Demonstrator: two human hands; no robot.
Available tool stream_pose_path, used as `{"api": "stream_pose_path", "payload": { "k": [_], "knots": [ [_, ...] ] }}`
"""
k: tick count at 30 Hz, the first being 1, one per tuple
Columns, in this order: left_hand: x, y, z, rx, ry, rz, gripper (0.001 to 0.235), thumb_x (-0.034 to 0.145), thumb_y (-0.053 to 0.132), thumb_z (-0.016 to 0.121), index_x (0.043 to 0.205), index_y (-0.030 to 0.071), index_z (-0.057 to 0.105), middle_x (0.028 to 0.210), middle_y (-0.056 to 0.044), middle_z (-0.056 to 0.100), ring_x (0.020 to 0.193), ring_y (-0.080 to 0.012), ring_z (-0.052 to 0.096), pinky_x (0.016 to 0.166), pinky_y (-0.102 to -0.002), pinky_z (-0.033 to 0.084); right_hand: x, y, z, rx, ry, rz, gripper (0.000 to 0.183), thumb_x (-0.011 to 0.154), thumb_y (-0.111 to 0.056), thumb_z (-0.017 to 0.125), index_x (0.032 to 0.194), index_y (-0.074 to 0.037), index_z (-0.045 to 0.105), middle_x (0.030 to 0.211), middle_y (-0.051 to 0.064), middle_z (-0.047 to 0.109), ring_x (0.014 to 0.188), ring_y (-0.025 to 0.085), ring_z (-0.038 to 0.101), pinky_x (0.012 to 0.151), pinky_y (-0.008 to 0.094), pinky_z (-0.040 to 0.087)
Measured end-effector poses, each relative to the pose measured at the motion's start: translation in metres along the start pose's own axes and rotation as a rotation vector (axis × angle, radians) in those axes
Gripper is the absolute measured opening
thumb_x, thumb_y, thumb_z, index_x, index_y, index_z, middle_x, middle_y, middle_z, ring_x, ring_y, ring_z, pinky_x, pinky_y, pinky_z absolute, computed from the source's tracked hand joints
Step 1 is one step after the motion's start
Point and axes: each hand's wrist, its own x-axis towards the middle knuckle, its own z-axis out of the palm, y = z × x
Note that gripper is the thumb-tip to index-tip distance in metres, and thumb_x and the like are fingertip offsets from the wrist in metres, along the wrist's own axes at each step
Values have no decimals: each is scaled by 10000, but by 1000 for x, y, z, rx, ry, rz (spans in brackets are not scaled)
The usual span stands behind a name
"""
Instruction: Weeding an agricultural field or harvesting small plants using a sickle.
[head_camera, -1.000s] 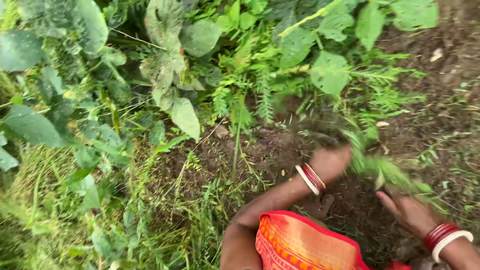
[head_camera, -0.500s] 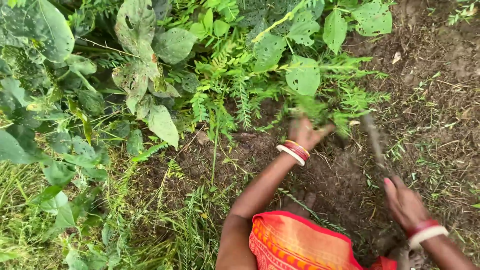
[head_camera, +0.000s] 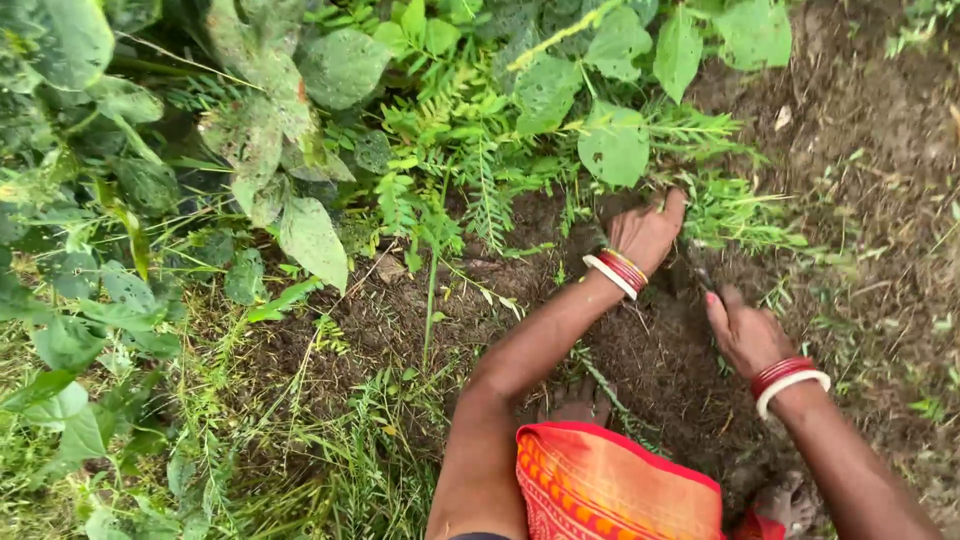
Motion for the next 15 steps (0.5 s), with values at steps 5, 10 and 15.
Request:
{"api": "stream_pose_path", "payload": {
  "k": [5, 10, 15],
  "knots": [
    [-13, -9, 46, -399, 133, -283, 290, 1131, 313, 501, 1005, 73, 606, 607, -107, 605, 493, -257, 626, 465, -389, 510, -66, 13, 29, 153, -235, 253, 450, 1107, -401, 324, 1241, -57, 582, 739, 330, 652, 666, 506, 695, 623, 611, 544],
    [-88, 18, 75, 162, -94, 259, 151, 1104, 116, 435, 1212, 63, 526, 666, -26, 559, 477, -175, 617, 394, -376, 482, -104, 115, 77, -12, -144, 64, 471, 1025, -430, 464, 1340, -100, 584, 1047, 257, 727, 964, 416, 726, 892, 495, 565],
    [-115, 85, 20, -217, 49, 676, 427, 843, 156, 516, 1257, 62, 565, 727, -101, 655, 511, -277, 611, 407, -418, 476, -102, 217, 146, 984, -79, -4, 615, 897, -303, 651, 1406, -72, 394, 1280, 254, 574, 1007, 392, 657, 787, 526, 581]
  ]
}}
